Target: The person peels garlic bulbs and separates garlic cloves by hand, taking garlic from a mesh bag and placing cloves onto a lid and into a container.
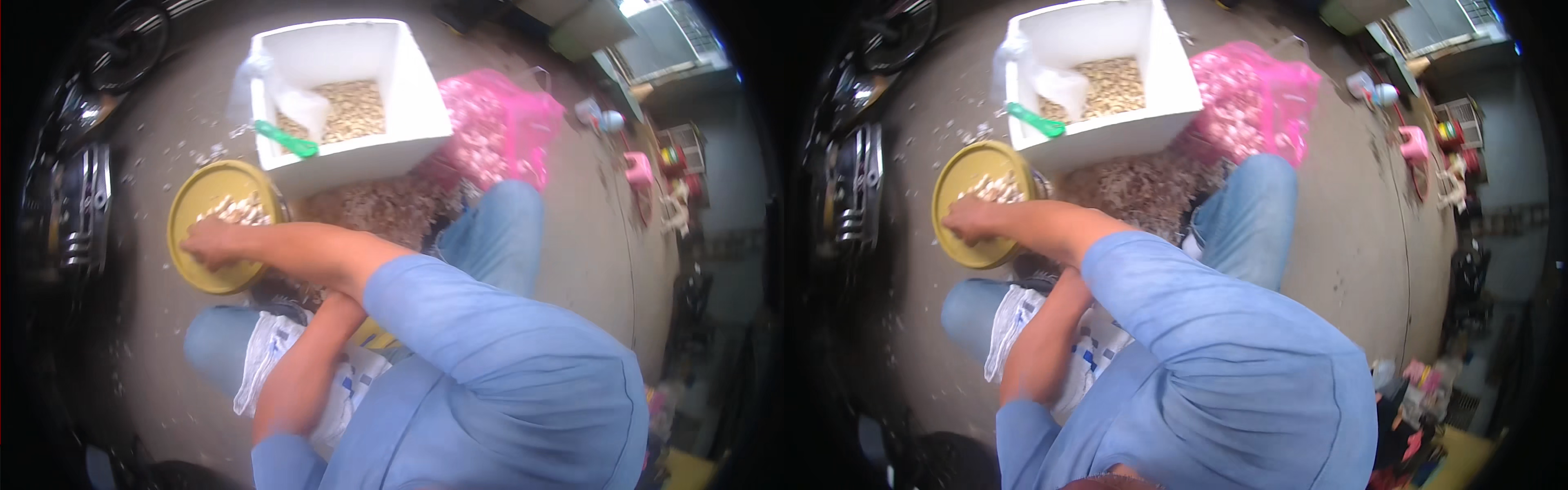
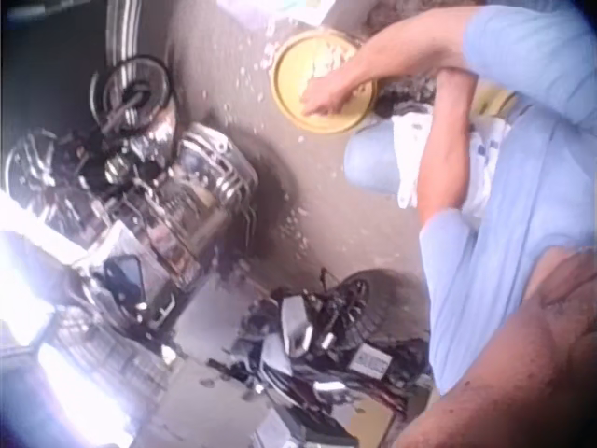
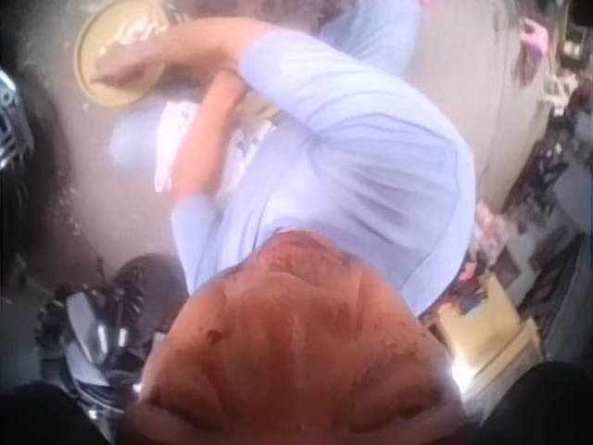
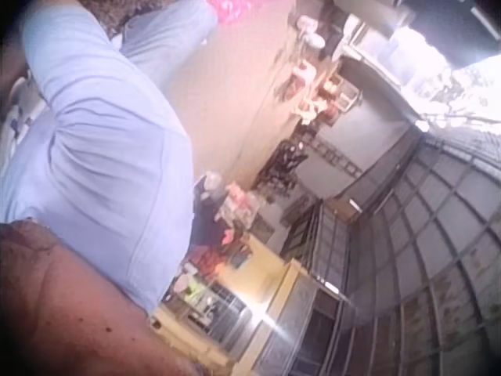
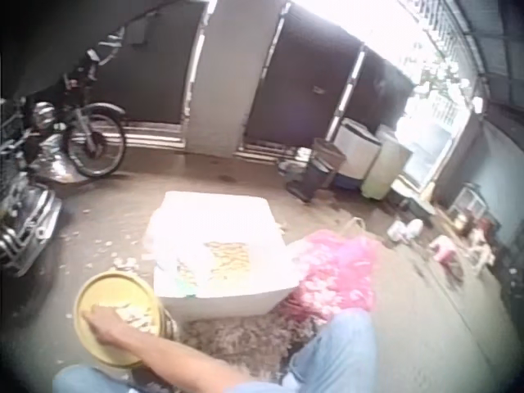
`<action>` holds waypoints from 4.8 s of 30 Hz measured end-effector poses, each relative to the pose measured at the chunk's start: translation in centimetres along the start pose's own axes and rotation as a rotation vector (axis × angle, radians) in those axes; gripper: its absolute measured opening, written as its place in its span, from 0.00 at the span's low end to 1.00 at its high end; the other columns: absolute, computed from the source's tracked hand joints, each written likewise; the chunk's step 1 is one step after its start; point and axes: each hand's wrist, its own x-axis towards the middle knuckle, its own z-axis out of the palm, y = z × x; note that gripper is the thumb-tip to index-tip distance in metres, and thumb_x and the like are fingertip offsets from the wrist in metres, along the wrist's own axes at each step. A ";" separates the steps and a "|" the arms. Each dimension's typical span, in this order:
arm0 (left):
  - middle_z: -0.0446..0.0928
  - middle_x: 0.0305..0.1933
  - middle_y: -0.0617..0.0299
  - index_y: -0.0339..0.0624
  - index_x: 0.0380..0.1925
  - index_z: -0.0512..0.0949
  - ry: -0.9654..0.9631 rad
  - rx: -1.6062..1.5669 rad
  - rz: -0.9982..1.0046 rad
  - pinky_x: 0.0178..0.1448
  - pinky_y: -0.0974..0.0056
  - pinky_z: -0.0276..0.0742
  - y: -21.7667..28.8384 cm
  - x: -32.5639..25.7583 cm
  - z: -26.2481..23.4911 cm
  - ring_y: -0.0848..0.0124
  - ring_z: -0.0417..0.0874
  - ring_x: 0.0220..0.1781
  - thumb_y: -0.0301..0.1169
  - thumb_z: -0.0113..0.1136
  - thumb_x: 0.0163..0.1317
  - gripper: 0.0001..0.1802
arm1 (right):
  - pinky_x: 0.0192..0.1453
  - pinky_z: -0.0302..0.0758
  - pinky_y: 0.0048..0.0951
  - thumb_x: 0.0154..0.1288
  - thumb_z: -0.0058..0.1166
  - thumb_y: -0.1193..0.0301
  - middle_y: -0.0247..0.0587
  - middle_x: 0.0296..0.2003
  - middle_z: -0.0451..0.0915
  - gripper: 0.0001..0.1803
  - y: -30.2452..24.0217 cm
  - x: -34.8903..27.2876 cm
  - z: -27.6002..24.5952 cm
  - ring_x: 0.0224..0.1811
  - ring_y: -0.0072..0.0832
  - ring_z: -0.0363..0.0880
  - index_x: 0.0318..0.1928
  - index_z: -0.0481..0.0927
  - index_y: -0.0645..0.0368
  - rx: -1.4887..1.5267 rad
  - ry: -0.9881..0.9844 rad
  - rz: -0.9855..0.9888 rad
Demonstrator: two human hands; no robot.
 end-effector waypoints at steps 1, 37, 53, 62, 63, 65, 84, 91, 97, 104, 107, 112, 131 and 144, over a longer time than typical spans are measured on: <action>0.72 0.68 0.48 0.45 0.67 0.71 -0.026 0.000 -0.013 0.79 0.51 0.59 0.7 0.2 -0.1 0.56 0.69 0.73 0.39 0.56 0.72 0.26 | 0.51 0.81 0.49 0.49 0.66 0.63 0.52 0.43 0.83 0.22 -0.7 0.2 -0.2 0.49 0.49 0.84 0.47 0.83 0.54 -0.030 -0.032 0.017; 0.86 0.45 0.51 0.41 0.44 0.84 -0.584 0.516 -0.382 0.47 0.41 0.83 4.2 5.6 -5.6 0.53 0.90 0.47 0.30 0.53 0.67 0.12 | 0.35 0.87 0.32 0.56 0.58 0.90 0.47 0.40 0.85 0.20 17.0 -59.7 -29.6 0.31 0.33 0.86 0.51 0.78 0.68 0.648 1.452 0.764; 0.84 0.43 0.50 0.40 0.42 0.82 -0.428 0.586 -0.404 0.48 0.48 0.83 6.3 5.5 -7.6 0.52 0.89 0.46 0.33 0.54 0.68 0.11 | 0.31 0.72 0.20 0.61 0.68 0.79 0.30 0.27 0.80 0.08 9.8 -54.8 -39.3 0.28 0.18 0.78 0.32 0.79 0.59 0.151 1.278 0.640; 0.86 0.53 0.54 0.44 0.49 0.85 -0.614 0.525 -0.504 0.57 0.33 0.79 6.9 5.9 -8.6 0.55 0.88 0.55 0.33 0.62 0.64 0.15 | 0.68 0.72 0.38 0.61 0.59 0.85 0.47 0.62 0.70 0.31 1.3 -44.6 -35.5 0.62 0.38 0.75 0.66 0.68 0.64 -0.662 1.042 0.567; 0.86 0.57 0.55 0.46 0.54 0.86 -0.692 0.486 -0.528 0.60 0.30 0.77 7.2 6.8 -8.7 0.55 0.87 0.58 0.33 0.67 0.62 0.19 | 0.69 0.69 0.41 0.56 0.60 0.86 0.48 0.62 0.71 0.35 -1.0 -43.1 -34.8 0.66 0.42 0.72 0.66 0.69 0.62 -0.881 1.015 0.413; 0.86 0.53 0.52 0.42 0.50 0.86 -0.624 0.484 -0.458 0.56 0.29 0.79 7.5 7.1 -8.4 0.55 0.88 0.55 0.32 0.61 0.65 0.16 | 0.65 0.71 0.40 0.55 0.62 0.86 0.49 0.62 0.72 0.35 -5.4 -38.0 -31.5 0.64 0.41 0.73 0.65 0.72 0.60 -0.921 0.978 0.367; 0.71 0.73 0.48 0.42 0.67 0.74 -0.439 0.381 -0.624 0.64 0.24 0.71 6.0 6.8 -4.2 0.50 0.73 0.73 0.33 0.53 0.70 0.26 | 0.50 0.79 0.52 0.57 0.61 0.67 0.56 0.46 0.85 0.27 1.0 -1.9 -5.7 0.49 0.56 0.84 0.56 0.71 0.63 -0.173 -0.268 0.129; 0.72 0.73 0.47 0.43 0.66 0.76 -0.327 0.329 -0.555 0.62 0.22 0.72 9.7 5.2 -11.8 0.49 0.76 0.71 0.33 0.56 0.69 0.25 | 0.39 0.79 0.33 0.55 0.75 0.66 0.42 0.36 0.85 0.27 3.2 -1.4 -7.9 0.37 0.30 0.86 0.53 0.79 0.61 0.552 -0.118 0.257; 0.83 0.60 0.48 0.40 0.54 0.85 -0.537 0.311 -0.625 0.58 0.23 0.75 7.0 5.8 -12.9 0.49 0.86 0.57 0.29 0.58 0.65 0.18 | 0.36 0.79 0.29 0.72 0.60 0.69 0.45 0.46 0.83 0.18 4.7 -5.5 -12.5 0.35 0.28 0.84 0.58 0.75 0.59 1.378 -0.131 0.263; 0.87 0.35 0.45 0.39 0.38 0.87 -0.077 0.397 -0.606 0.45 0.46 0.85 6.1 5.1 -17.1 0.50 0.90 0.42 0.29 0.59 0.62 0.10 | 0.42 0.79 0.27 0.71 0.62 0.69 0.42 0.49 0.83 0.20 0.8 -18.9 -21.4 0.44 0.25 0.82 0.59 0.76 0.61 1.562 0.261 0.192; 0.86 0.34 0.43 0.37 0.38 0.86 0.170 0.267 -0.639 0.45 0.47 0.85 6.4 6.1 -17.0 0.50 0.90 0.42 0.31 0.58 0.64 0.11 | 0.44 0.80 0.26 0.69 0.64 0.71 0.38 0.50 0.82 0.23 1.3 -24.7 -22.9 0.47 0.23 0.81 0.61 0.75 0.61 1.348 0.412 0.316; 0.85 0.34 0.55 0.33 0.51 0.79 0.617 -0.869 -0.623 0.33 0.68 0.84 5.4 8.6 -15.1 0.72 0.86 0.34 0.31 0.65 0.69 0.16 | 0.48 0.81 0.25 0.65 0.66 0.76 0.38 0.49 0.81 0.25 3.7 -28.6 -20.7 0.47 0.22 0.81 0.61 0.74 0.62 1.309 0.597 0.379; 0.81 0.30 0.62 0.35 0.39 0.79 0.524 -0.916 -0.756 0.27 0.70 0.81 3.1 8.0 -13.4 0.75 0.82 0.24 0.33 0.64 0.72 0.10 | 0.36 0.77 0.21 0.73 0.59 0.65 0.34 0.44 0.83 0.20 5.5 -29.6 -19.8 0.35 0.19 0.82 0.59 0.76 0.63 1.236 0.512 0.445; 0.81 0.45 0.61 0.42 0.60 0.74 0.593 -1.463 -0.638 0.33 0.62 0.85 3.3 8.7 -11.7 0.73 0.85 0.38 0.50 0.52 0.78 0.24 | 0.43 0.84 0.28 0.72 0.62 0.72 0.47 0.59 0.70 0.21 4.6 -28.2 -18.6 0.38 0.27 0.83 0.61 0.77 0.70 0.785 0.324 0.286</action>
